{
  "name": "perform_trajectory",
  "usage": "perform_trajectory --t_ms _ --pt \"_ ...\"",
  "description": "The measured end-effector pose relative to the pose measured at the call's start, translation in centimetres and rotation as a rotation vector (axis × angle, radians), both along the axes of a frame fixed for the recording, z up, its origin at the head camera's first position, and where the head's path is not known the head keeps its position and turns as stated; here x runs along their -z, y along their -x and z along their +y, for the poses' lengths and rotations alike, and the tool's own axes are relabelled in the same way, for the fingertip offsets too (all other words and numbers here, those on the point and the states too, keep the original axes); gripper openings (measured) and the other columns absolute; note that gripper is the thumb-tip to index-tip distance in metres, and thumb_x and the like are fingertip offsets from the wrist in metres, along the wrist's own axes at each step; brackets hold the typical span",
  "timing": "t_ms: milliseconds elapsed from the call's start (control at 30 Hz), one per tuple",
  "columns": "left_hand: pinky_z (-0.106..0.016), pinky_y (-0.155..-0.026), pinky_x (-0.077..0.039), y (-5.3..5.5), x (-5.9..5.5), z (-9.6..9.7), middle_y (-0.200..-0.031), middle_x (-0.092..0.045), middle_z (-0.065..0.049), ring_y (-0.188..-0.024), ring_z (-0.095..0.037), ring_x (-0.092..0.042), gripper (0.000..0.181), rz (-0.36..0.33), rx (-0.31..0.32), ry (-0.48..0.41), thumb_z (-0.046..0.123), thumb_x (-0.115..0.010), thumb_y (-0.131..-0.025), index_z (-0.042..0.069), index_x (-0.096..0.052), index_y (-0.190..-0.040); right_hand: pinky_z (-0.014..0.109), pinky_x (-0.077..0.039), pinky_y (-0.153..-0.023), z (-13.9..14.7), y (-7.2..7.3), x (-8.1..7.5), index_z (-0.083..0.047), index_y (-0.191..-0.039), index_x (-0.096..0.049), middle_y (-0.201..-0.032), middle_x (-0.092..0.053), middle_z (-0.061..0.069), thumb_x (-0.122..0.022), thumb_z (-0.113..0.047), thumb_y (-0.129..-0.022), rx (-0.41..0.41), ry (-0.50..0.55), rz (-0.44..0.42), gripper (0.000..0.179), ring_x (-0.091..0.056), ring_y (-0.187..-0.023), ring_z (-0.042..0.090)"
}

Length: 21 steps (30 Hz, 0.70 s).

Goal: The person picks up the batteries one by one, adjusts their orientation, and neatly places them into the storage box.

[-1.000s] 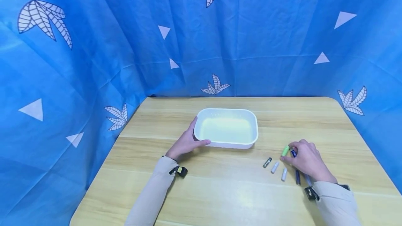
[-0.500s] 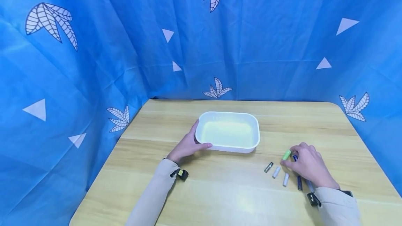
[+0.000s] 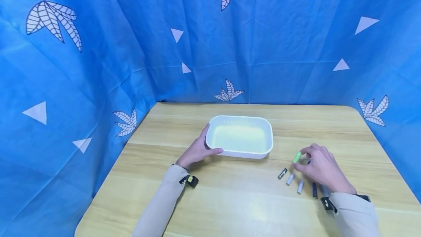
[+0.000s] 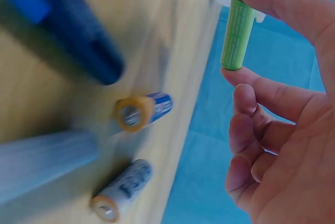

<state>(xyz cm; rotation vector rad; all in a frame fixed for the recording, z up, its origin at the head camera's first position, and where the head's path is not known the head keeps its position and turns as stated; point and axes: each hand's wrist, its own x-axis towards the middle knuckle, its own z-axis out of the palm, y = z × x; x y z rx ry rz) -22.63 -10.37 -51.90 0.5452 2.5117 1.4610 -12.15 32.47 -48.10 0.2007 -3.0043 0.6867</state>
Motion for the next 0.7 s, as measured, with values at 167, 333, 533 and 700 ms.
perform_trajectory --t_ms 167,333,533,700 --pt "-0.05 -0.12 -0.041 0.1 0.2 0.0 -0.16 -0.046 0.006 -0.142 -0.016 -0.051 0.126 -0.005 -0.003 0.001 0.056 -0.089 -0.075 0.04 -0.004 -0.166 0.046 -0.048 -0.072 -0.5 0.3 -1.0 0.004 -0.119 -0.071 -0.107 -0.068 0.025 -0.087 -0.046 -0.079 -0.029 0.016 0.017 0.067 -0.06 -0.097 0.039" --pt "-0.05 -0.12 -0.041 0.2 0.2 0.0 -0.162 -0.045 0.002 -0.141 -0.017 -0.051 0.127 0.007 -0.005 0.005 0.057 -0.089 -0.075 0.037 -0.004 -0.167 0.037 -0.044 -0.072 -1.2 0.9 -2.1 0.003 -0.119 -0.072 -0.107 -0.068 0.022 -0.086 -0.045 -0.081 -0.056 0.031 0.03 0.063 -0.059 -0.099 0.037" --pt "-0.05 -0.12 -0.041 0.1 0.2 0.1 -0.162 -0.045 0.0 -0.142 -0.018 -0.052 0.128 0.0 -0.013 0.015 0.057 -0.089 -0.074 0.037 -0.003 -0.167 0.036 -0.046 -0.071 -2.5 1.9 -3.3 0.001 -0.119 -0.072 -0.107 -0.067 0.021 -0.086 -0.047 -0.081 -0.079 0.027 0.027 0.063 -0.061 -0.096 0.035" --pt "-0.05 -0.12 -0.041 0.1 0.3 0.1 -0.162 -0.045 0.001 -0.143 -0.019 -0.051 0.128 0.001 -0.016 0.021 0.057 -0.089 -0.074 0.037 -0.002 -0.167 0.035 -0.047 -0.07 -3.7 3.0 -4.5 0.001 -0.12 -0.072 -0.104 -0.066 0.017 -0.085 -0.046 -0.082 -0.11 0.022 0.044 0.062 -0.06 -0.092 0.03"
